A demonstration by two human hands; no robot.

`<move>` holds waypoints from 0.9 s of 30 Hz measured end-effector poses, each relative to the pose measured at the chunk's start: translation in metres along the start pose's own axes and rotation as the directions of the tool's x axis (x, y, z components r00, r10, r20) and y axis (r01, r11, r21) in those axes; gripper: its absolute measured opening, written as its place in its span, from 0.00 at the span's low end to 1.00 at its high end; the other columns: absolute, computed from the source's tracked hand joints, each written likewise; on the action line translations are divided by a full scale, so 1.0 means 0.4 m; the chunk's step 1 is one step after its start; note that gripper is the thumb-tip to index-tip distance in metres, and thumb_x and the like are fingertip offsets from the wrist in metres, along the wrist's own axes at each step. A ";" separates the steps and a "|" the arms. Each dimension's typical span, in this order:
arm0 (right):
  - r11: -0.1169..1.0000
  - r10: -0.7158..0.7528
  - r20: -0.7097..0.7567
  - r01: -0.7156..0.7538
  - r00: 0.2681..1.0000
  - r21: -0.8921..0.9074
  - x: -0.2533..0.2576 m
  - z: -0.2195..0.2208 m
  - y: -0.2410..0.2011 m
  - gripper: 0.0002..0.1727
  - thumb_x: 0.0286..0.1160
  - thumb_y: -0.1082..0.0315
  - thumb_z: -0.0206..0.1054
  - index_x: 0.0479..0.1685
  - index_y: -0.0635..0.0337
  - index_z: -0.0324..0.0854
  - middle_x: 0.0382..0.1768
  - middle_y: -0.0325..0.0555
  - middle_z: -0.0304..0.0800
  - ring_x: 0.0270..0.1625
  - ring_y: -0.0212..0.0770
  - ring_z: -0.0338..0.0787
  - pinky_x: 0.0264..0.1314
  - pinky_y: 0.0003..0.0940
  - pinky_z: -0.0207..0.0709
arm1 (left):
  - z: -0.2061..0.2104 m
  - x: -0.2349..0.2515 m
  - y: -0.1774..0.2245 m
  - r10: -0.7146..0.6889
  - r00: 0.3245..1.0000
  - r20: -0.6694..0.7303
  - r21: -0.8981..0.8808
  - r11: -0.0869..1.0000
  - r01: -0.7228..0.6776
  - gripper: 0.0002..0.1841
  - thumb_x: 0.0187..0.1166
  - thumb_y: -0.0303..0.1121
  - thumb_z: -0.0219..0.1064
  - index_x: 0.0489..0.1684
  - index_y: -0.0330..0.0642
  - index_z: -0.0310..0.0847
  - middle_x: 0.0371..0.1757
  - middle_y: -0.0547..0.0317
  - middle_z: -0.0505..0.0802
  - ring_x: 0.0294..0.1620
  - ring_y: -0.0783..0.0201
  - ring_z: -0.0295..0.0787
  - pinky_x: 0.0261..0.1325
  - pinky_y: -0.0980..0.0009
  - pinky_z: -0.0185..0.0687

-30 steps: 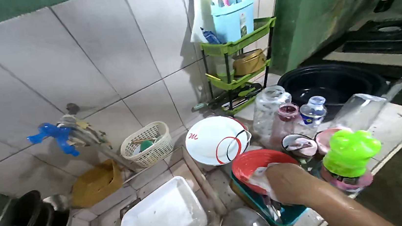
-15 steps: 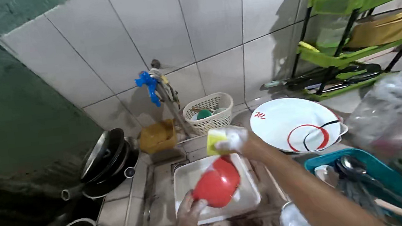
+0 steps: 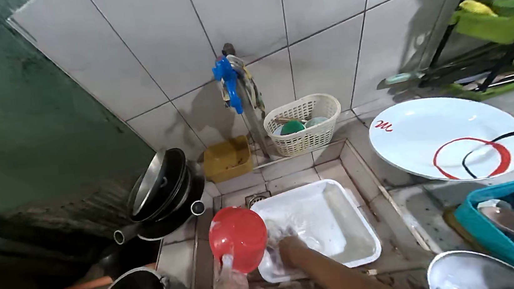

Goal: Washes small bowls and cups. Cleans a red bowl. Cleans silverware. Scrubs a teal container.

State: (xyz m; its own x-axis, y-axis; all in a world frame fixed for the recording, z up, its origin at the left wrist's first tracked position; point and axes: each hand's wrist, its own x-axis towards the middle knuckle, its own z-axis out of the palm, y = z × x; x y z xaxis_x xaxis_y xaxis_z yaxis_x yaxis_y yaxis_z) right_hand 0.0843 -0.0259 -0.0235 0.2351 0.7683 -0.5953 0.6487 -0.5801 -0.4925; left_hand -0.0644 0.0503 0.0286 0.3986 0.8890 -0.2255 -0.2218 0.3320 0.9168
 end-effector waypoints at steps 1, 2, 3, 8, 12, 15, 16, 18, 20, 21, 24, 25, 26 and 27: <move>0.996 -0.089 -0.060 0.089 0.994 -0.009 0.003 0.024 0.029 0.28 0.82 0.65 0.62 0.79 0.68 0.74 0.79 0.70 0.74 0.84 0.70 0.69 0.88 0.69 0.53 | -0.002 0.009 -0.003 -0.006 1.000 0.005 -0.007 1.000 0.006 0.23 0.90 0.27 0.48 0.84 0.36 0.55 0.63 0.47 0.83 0.56 0.62 0.88 0.57 0.59 0.89; 0.986 -0.168 -0.096 0.167 0.981 -0.015 0.005 0.045 0.061 0.26 0.80 0.67 0.63 0.79 0.61 0.77 0.79 0.66 0.75 0.84 0.69 0.69 0.87 0.70 0.54 | -0.005 0.016 -0.007 -0.017 1.000 0.011 -0.012 1.000 0.017 0.23 0.90 0.26 0.50 0.84 0.36 0.56 0.63 0.47 0.84 0.56 0.61 0.89 0.56 0.59 0.90; 0.977 -0.212 -0.109 0.212 0.971 -0.006 0.002 0.057 0.090 0.26 0.78 0.69 0.65 0.77 0.56 0.80 0.79 0.63 0.77 0.83 0.68 0.72 0.84 0.71 0.59 | -0.006 0.019 -0.009 -0.029 0.999 0.015 -0.006 1.000 0.029 0.23 0.90 0.26 0.50 0.83 0.35 0.57 0.63 0.46 0.84 0.56 0.61 0.89 0.56 0.59 0.89; 0.753 0.098 -0.303 0.128 0.948 0.645 -0.094 -0.016 0.182 0.27 0.83 0.61 0.67 0.74 0.70 0.76 0.67 0.67 0.84 0.72 0.58 0.83 0.80 0.55 0.72 | 0.037 0.004 -0.003 -0.068 0.996 0.065 0.179 0.982 0.055 0.23 0.88 0.25 0.53 0.82 0.32 0.62 0.66 0.43 0.84 0.60 0.61 0.87 0.61 0.61 0.87; 0.761 0.286 -0.676 0.267 0.679 0.591 -0.162 -0.051 0.119 0.30 0.81 0.51 0.68 0.74 0.64 0.80 0.69 0.61 0.85 0.73 0.55 0.84 0.78 0.55 0.75 | 0.103 -0.041 -0.039 -0.094 0.975 0.203 0.287 0.958 0.032 0.22 0.86 0.23 0.54 0.79 0.29 0.66 0.66 0.44 0.86 0.61 0.64 0.87 0.65 0.65 0.86; 0.936 -0.131 -0.725 0.325 0.677 0.135 -0.185 -0.045 0.032 0.29 0.79 0.44 0.65 0.71 0.54 0.85 0.74 0.52 0.84 0.83 0.53 0.76 0.87 0.61 0.61 | 0.146 -0.092 -0.063 -0.250 0.954 0.168 0.493 0.859 0.138 0.20 0.91 0.24 0.46 0.78 0.24 0.62 0.64 0.40 0.82 0.59 0.62 0.82 0.64 0.65 0.80; 0.950 -0.173 -0.662 0.301 0.729 0.084 -0.191 -0.060 0.021 0.28 0.80 0.45 0.63 0.72 0.52 0.84 0.77 0.52 0.82 0.86 0.54 0.72 0.88 0.64 0.56 | 0.148 -0.104 -0.073 -0.269 0.950 0.158 0.544 0.827 0.144 0.19 0.91 0.24 0.47 0.75 0.22 0.64 0.64 0.38 0.82 0.60 0.61 0.81 0.66 0.65 0.79; 0.952 -0.088 -0.567 0.236 0.819 0.194 -0.180 -0.115 0.053 0.23 0.83 0.56 0.64 0.71 0.56 0.84 0.74 0.54 0.84 0.81 0.54 0.77 0.85 0.62 0.64 | 0.127 -0.096 -0.107 -0.250 0.927 0.280 0.493 0.866 0.085 0.25 0.87 0.24 0.53 0.83 0.26 0.59 0.75 0.37 0.79 0.70 0.60 0.80 0.73 0.63 0.77; 0.943 -0.048 -0.561 0.222 0.827 0.246 -0.116 -0.155 0.145 0.18 0.86 0.69 0.61 0.68 0.62 0.85 0.67 0.61 0.88 0.74 0.60 0.84 0.80 0.61 0.72 | 0.115 -0.085 -0.125 -0.232 0.896 0.378 0.476 0.879 0.027 0.30 0.84 0.27 0.57 0.86 0.29 0.57 0.79 0.39 0.78 0.74 0.60 0.80 0.76 0.63 0.77; 0.947 -0.067 -0.587 0.236 0.807 0.217 -0.075 -0.147 0.191 0.16 0.85 0.72 0.60 0.64 0.65 0.87 0.64 0.62 0.90 0.71 0.61 0.86 0.78 0.60 0.74 | 0.111 -0.088 -0.128 -0.241 0.889 0.390 0.484 0.875 0.025 0.31 0.84 0.28 0.57 0.87 0.30 0.56 0.80 0.40 0.77 0.76 0.60 0.79 0.77 0.64 0.77; 0.945 -0.018 -0.586 0.205 0.810 0.255 -0.074 -0.144 0.193 0.18 0.90 0.70 0.55 0.69 0.65 0.84 0.69 0.63 0.86 0.76 0.62 0.82 0.82 0.59 0.69 | 0.128 -0.078 -0.126 -0.218 0.912 0.347 0.452 0.891 0.041 0.29 0.85 0.28 0.55 0.87 0.31 0.57 0.77 0.40 0.79 0.72 0.60 0.81 0.74 0.64 0.79; 0.946 0.005 -0.615 0.195 0.789 0.258 -0.102 -0.132 0.158 0.19 0.90 0.65 0.56 0.71 0.59 0.84 0.71 0.59 0.86 0.77 0.59 0.81 0.82 0.58 0.70 | 0.131 -0.076 -0.120 -0.210 0.922 0.326 0.441 0.896 0.049 0.29 0.86 0.28 0.54 0.87 0.32 0.57 0.77 0.41 0.78 0.72 0.61 0.80 0.73 0.64 0.78; 0.942 0.023 -0.619 0.190 0.785 0.276 -0.139 -0.110 0.115 0.20 0.88 0.59 0.58 0.71 0.57 0.84 0.71 0.57 0.85 0.77 0.57 0.81 0.81 0.59 0.71 | 0.125 -0.075 -0.117 -0.207 0.929 0.307 0.453 0.890 0.049 0.28 0.87 0.29 0.53 0.87 0.32 0.57 0.78 0.41 0.78 0.73 0.61 0.80 0.73 0.64 0.78; 0.941 0.011 -0.613 0.198 0.790 0.273 -0.171 -0.077 0.073 0.22 0.84 0.54 0.62 0.68 0.58 0.85 0.69 0.58 0.87 0.75 0.58 0.82 0.80 0.61 0.72 | 0.113 -0.076 -0.115 -0.209 0.934 0.291 0.504 0.863 0.036 0.26 0.89 0.30 0.51 0.85 0.30 0.59 0.75 0.41 0.80 0.71 0.61 0.81 0.72 0.64 0.79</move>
State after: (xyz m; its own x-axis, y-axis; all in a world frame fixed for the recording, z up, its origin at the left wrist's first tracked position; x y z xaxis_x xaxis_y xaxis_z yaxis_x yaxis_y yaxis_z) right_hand 0.1097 -0.0871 0.0224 0.6367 0.7662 -0.0869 0.4598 -0.4678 -0.7548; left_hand -0.0260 -0.0062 0.0084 0.6775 0.6687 -0.3062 0.2715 0.1596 0.9491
